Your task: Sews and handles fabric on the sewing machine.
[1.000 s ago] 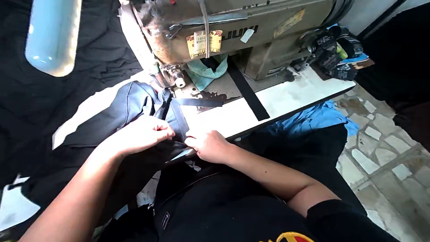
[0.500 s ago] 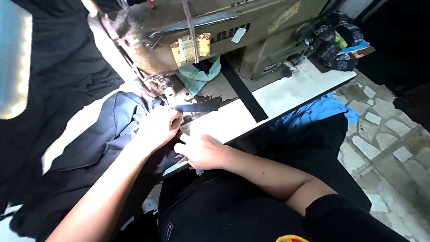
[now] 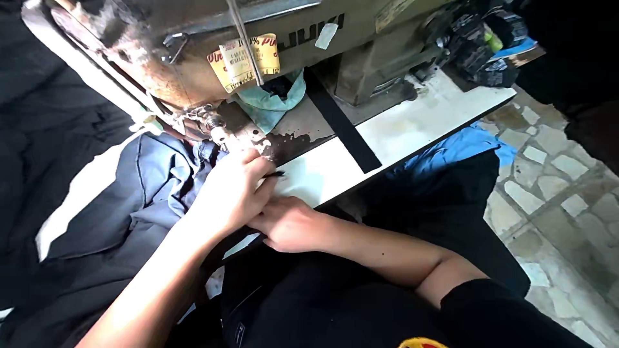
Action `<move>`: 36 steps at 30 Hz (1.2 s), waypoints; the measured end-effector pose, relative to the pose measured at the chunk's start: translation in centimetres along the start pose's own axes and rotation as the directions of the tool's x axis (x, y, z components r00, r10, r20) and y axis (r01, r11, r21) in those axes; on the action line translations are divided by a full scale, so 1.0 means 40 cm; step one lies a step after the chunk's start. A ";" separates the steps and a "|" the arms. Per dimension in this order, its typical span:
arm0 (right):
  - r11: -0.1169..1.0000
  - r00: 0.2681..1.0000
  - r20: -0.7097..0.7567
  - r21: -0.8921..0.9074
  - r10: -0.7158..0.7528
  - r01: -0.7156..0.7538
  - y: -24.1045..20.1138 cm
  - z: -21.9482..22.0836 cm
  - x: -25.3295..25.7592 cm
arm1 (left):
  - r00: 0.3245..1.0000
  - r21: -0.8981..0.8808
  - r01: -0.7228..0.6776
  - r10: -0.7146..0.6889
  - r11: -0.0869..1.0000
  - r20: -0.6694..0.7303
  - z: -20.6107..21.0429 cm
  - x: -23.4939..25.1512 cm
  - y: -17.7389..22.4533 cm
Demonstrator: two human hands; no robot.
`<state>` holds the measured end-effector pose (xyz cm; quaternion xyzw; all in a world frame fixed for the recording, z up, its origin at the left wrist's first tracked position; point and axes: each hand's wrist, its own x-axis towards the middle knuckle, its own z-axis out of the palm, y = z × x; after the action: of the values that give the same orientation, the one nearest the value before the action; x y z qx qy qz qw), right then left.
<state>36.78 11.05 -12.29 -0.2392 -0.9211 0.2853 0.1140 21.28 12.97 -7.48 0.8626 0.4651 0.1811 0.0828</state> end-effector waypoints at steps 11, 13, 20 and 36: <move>0.991 0.941 0.314 -0.056 0.131 -0.119 -0.044 -0.025 -0.009 | 0.960 -0.176 0.166 -0.199 0.970 -0.195 0.055 -0.231 -0.001; 0.991 0.945 0.300 -0.067 0.133 -0.118 -0.043 -0.020 -0.015 | 0.970 -0.166 0.168 -0.192 0.972 -0.146 0.066 -0.239 -0.009; 0.990 0.956 0.263 -0.078 0.132 -0.115 -0.043 -0.010 -0.020 | 0.968 0.021 0.225 -0.221 0.974 -0.118 -0.016 -0.129 -0.058; 0.990 0.971 0.218 -0.119 0.101 -0.076 -0.035 0.002 -0.026 | 0.931 0.004 0.324 -0.318 0.946 -0.180 0.096 -0.211 -0.064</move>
<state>37.11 9.48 -11.62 -0.2522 -0.9307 0.2643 -0.0166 16.55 7.49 -13.78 0.7568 0.6082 0.2330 0.0552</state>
